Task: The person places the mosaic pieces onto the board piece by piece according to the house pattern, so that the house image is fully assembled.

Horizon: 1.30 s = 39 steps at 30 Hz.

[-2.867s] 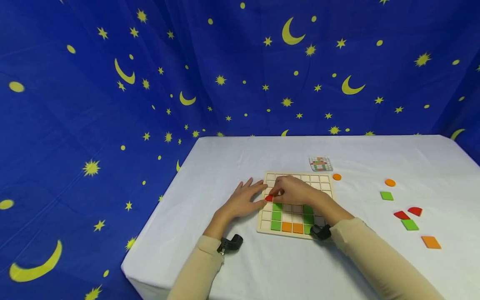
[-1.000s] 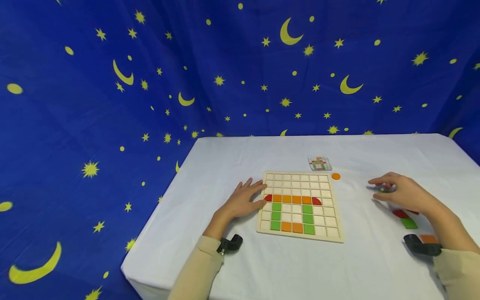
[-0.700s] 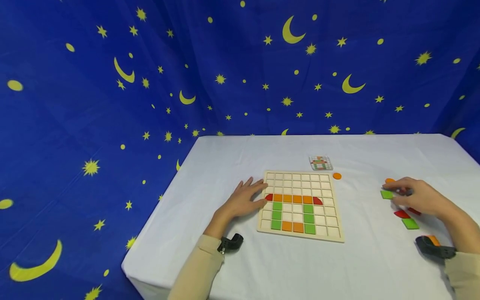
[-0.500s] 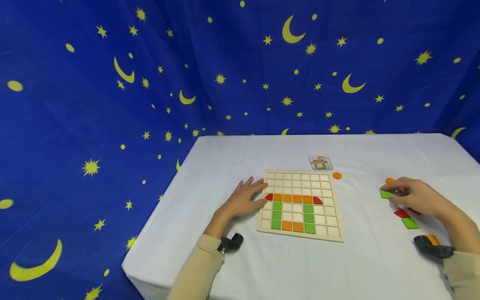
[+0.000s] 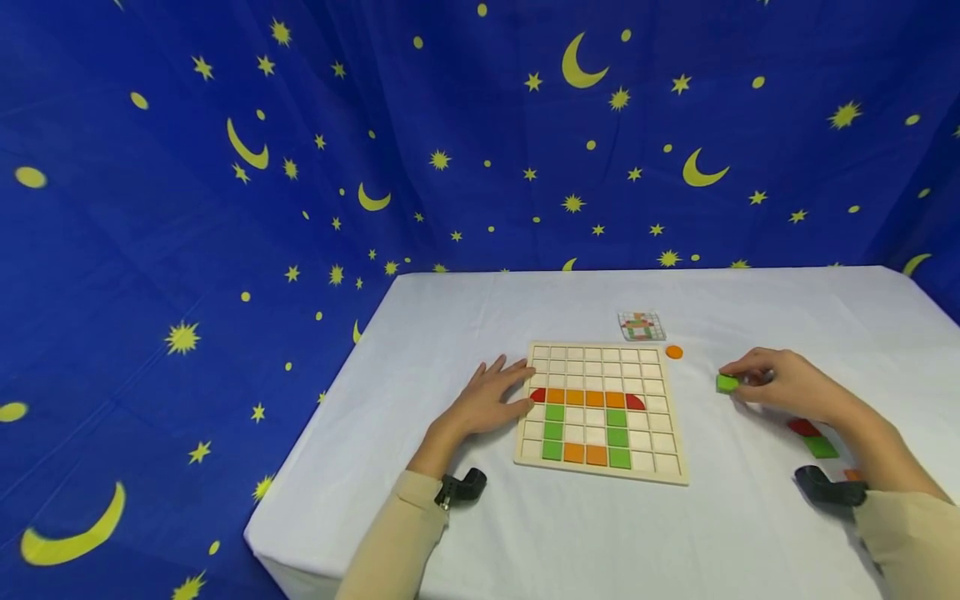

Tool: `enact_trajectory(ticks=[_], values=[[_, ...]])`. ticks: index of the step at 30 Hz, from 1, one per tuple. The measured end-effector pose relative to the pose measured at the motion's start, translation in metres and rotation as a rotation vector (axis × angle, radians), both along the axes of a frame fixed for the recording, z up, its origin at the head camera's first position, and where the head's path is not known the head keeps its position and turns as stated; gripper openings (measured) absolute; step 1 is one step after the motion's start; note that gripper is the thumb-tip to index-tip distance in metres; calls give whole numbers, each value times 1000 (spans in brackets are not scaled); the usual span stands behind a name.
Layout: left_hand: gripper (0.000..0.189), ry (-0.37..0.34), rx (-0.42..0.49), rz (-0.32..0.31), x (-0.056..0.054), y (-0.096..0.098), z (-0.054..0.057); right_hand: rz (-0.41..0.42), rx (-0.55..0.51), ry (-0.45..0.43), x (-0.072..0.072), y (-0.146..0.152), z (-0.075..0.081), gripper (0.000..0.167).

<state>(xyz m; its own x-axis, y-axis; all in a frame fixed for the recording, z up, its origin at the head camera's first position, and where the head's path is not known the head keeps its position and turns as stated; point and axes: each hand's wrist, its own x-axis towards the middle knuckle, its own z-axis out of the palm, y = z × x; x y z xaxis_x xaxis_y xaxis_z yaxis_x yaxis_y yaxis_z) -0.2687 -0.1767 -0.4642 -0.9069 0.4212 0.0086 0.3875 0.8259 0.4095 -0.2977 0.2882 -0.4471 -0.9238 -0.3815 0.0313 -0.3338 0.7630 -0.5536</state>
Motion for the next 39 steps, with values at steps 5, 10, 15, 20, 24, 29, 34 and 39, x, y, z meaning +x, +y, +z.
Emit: enact_trajectory(ticks=[5, 10, 15, 20, 24, 29, 34, 39], values=[[58, 5, 1, -2, 0, 1, 2, 32, -8, 26, -5, -17, 3, 35], [59, -4, 0, -1, 1, 1, 2, 84, -37, 53, -10, -35, 6, 33], [59, -3, 8, -1, 1, 1, 1, 135, -82, 57, -16, -56, 8, 33], [59, -1, 8, -12, 0, 1, 1, 178, -103, 65, -20, -75, 8, 32], [58, -5, -2, -7, 1, 1, 1, 214, -113, 55, -22, -92, 10, 31], [58, -8, -11, 3, 2, 0, 2, 231, -119, 10, -25, -114, 14, 32], [58, -11, -5, -2, 1, 0, 2, 282, -137, -16, -27, -131, 13, 31], [59, -9, 8, -7, 0, 0, 0, 365, -151, 13, -29, -144, 9, 30]])
